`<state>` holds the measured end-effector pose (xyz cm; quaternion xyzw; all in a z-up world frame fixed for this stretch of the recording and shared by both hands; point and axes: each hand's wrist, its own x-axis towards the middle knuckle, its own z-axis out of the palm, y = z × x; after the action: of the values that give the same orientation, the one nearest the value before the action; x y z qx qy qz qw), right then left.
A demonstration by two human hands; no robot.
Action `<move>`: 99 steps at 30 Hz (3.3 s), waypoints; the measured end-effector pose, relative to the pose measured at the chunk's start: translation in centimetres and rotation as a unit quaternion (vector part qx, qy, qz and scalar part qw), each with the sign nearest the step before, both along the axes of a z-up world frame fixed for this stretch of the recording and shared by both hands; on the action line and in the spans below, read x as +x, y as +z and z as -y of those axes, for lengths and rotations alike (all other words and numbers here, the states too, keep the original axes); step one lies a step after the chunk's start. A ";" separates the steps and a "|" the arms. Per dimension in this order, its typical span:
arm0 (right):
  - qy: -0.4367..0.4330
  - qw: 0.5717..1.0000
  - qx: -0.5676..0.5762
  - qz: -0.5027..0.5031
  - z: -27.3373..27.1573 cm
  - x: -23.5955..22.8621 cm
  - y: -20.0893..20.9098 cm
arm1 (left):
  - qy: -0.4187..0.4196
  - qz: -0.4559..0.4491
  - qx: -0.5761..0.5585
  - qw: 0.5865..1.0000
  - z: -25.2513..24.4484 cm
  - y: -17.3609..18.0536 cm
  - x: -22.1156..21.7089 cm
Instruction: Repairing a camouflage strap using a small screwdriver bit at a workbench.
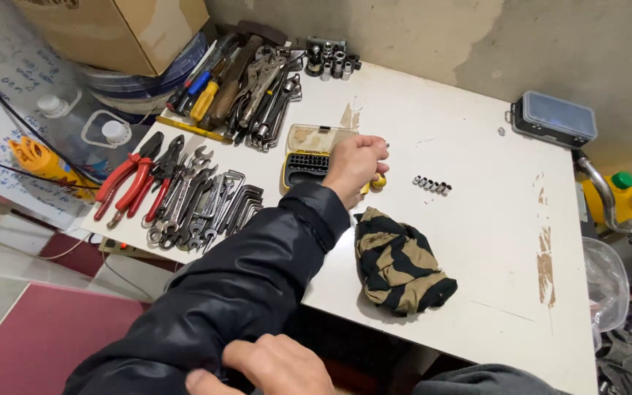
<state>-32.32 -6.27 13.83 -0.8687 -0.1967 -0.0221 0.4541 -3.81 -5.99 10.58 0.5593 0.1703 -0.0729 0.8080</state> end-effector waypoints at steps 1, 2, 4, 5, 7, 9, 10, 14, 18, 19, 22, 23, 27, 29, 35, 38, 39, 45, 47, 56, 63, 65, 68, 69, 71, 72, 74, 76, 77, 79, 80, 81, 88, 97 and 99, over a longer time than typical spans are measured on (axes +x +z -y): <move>0.000 1.000 0.001 0.003 0.7 0.6 2.0 | 0.000 0.003 0.001 1.000 -0.3 0.6 0.4; 0.082 0.992 0.074 0.067 1.3 0.9 3.9 | 0.004 -0.005 0.018 1.000 -0.8 0.9 0.5; 0.165 0.966 0.148 0.130 1.7 1.8 5.9 | 0.009 -0.011 0.037 0.999 -2.0 2.6 0.3; 0.168 0.979 0.097 0.062 1.6 2.2 5.9 | 0.016 -0.028 0.034 0.999 -2.7 3.8 -0.2; 0.170 0.984 0.046 -0.005 1.2 3.2 6.1 | 0.023 -0.045 0.033 0.998 -3.9 4.9 -0.3; 0.170 0.956 -0.116 -0.209 0.9 4.0 6.2 | 0.069 -0.047 -0.011 0.996 -5.1 4.6 0.2; 0.171 0.956 -0.116 -0.208 0.8 4.2 6.3 | 0.070 -0.047 -0.011 0.996 -5.3 4.7 -0.4; 0.151 0.921 -0.200 -0.300 3.2 4.4 6.7 | -0.038 -0.034 0.002 0.999 -5.3 5.0 -3.3; 0.079 0.986 0.086 0.117 9.0 3.7 7.4 | -0.178 0.017 -0.014 0.984 -3.7 5.5 -6.7; 0.078 0.987 0.082 0.117 9.8 4.9 8.0 | -0.179 0.017 -0.017 0.983 -3.4 4.8 -7.0; -0.136 0.989 0.009 0.049 12.1 8.2 9.4 | -0.215 0.023 -0.071 0.974 -2.8 3.6 -7.7; -0.179 0.983 -0.012 0.033 12.7 9.2 9.3 | -0.239 0.014 -0.077 0.968 -2.9 3.4 -8.0; -0.235 0.964 -0.121 -0.021 16.9 13.9 3.6 | -0.264 0.077 -0.083 0.958 -3.4 1.7 -8.1; -0.191 0.969 -0.148 -0.051 16.8 14.3 2.0 | -0.256 0.065 -0.078 0.961 -3.8 1.1 -7.3; 0.012 0.886 -0.461 -0.043 16.7 15.4 -5.7 | -0.210 0.027 -0.086 0.974 -5.1 0.0 -6.4; 0.012 0.873 -0.487 -0.025 17.3 16.4 -6.6 | -0.192 0.010 -0.094 0.977 -5.1 0.0 -6.8; -0.010 0.891 -0.452 -0.045 17.4 16.9 -6.1 | -0.189 0.002 -0.098 0.977 -5.1 -0.1 -7.0; -0.116 0.958 0.176 -0.195 17.9 16.7 -0.8 | -0.195 0.015 -0.095 0.976 -5.0 0.4 -7.7; -0.103 0.949 0.241 -0.173 16.3 15.8 0.7 | -0.197 0.015 -0.097 0.975 -4.8 0.6 -7.8; -0.133 0.971 0.195 0.038 11.9 14.3 -0.7 | -0.197 -0.027 -0.072 0.977 -2.5 -0.3 -8.5; -0.211 0.921 0.325 -0.043 13.2 16.0 -1.3 | -0.225 -0.051 -0.090 0.969 -2.1 -0.2 -8.7; -0.206 0.906 0.364 -0.061 13.9 16.6 -0.8 | -0.210 -0.055 -0.100 0.971 -2.3 1.1 -9.1; -0.180 0.908 0.370 -0.074 14.1 16.4 -1.0 | -0.190 -0.053 -0.113 0.974 -2.0 0.9 -9.1; -0.156 0.925 0.340 -0.071 13.9 16.2 -1.3 | -0.183 -0.049 -0.112 0.976 -2.0 0.5 -9.0; -0.100 0.978 0.179 0.039 13.1 15.2 -0.4 | -0.192 -0.067 -0.095 0.975 -1.7 1.2 -9.1; -0.041 0.988 0.008 0.146 12.7 14.6 0.0 | -0.202 -0.086 -0.079 0.972 -1.5 1.5 -9.3; -0.050 0.986 0.014 0.161 12.7 14.8 0.0 | -0.204 -0.079 -0.116 0.969 -1.5 0.9 -9.2; -0.059 0.982 0.020 0.178 12.9 15.0 0.2 | -0.204 -0.069 -0.152 0.964 -1.5 0.3 -9.1; -0.070 0.987 0.067 0.128 13.0 15.1 0.3 | -0.210 -0.066 -0.186 0.958 -1.4 -0.1 -9.1; -0.079 0.987 0.113 0.077 13.2 15.5 0.5 | -0.214 -0.062 -0.219 0.950 -1.4 0.0 -9.0; -0.104 0.980 0.165 0.030 13.3 15.6 0.5 | -0.211 -0.078 -0.203 0.953 -1.4 0.4 -9.2; -0.128 0.968 0.216 -0.018 13.4 15.8 0.4 | -0.208 -0.094 -0.186 0.956 -1.4 0.7 -9.3; -0.145 0.946 0.255 -0.137 12.6 14.9 2.4 | -0.179 -0.053 -0.157 0.970 -1.0 0.3 -9.0; -0.185 0.960 0.201 -0.068 13.8 16.2 1.2 | -0.206 -0.055 -0.171 0.962 -0.7 0.3 -9.4; -0.196 0.935 0.274 -0.109 13.7 16.3 1.3 | -0.212 -0.057 -0.172 0.960 -0.8 0.8 -9.3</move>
<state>-16.03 -19.96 15.16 -0.7290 0.0416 -0.0690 0.6797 -13.16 -5.22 11.35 0.4303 0.0789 -0.3023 0.8469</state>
